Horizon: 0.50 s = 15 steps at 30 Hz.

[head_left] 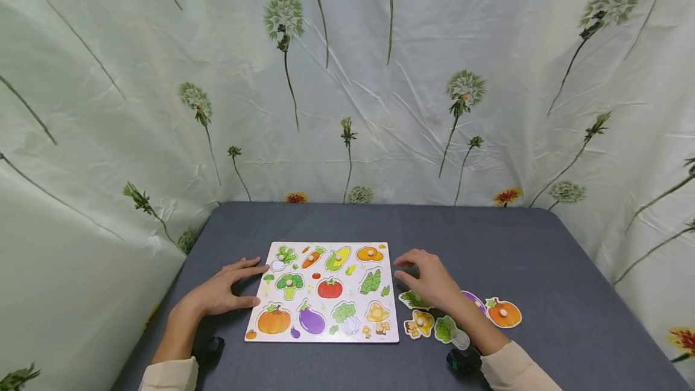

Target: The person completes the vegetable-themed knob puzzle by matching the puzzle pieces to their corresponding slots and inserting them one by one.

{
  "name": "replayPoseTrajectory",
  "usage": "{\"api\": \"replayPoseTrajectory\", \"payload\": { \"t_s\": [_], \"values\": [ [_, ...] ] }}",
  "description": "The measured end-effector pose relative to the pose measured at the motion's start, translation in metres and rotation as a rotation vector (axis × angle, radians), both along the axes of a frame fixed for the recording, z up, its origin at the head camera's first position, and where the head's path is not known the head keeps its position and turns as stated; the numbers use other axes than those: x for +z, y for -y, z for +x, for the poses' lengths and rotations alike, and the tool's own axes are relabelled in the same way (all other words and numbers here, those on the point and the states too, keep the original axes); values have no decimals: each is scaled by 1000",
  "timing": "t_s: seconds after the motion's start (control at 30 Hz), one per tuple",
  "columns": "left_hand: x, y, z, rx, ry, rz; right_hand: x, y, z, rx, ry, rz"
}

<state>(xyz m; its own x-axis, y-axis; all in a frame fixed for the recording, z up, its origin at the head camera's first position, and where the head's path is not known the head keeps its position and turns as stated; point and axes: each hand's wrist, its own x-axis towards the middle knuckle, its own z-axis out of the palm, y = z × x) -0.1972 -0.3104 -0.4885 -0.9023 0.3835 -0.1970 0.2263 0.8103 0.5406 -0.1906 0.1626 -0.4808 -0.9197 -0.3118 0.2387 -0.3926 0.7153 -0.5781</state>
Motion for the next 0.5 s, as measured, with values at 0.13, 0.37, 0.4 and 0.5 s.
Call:
{"api": "replayPoseTrajectory", "payload": {
  "t_s": [0.13,0.37,0.4,0.5],
  "values": [
    [0,1,0,5,8,-3,-1,-20,4,-29,-8,30],
    [-1,1,1,-10,2,34,-6,-54,12,-88,18,55],
    [0,1,0,-10,1,33,-7,-59,13,-99,17,56],
    [0,0,0,-5,-1,29,-10,-71,15,-123,-2,54]
  ]
}}
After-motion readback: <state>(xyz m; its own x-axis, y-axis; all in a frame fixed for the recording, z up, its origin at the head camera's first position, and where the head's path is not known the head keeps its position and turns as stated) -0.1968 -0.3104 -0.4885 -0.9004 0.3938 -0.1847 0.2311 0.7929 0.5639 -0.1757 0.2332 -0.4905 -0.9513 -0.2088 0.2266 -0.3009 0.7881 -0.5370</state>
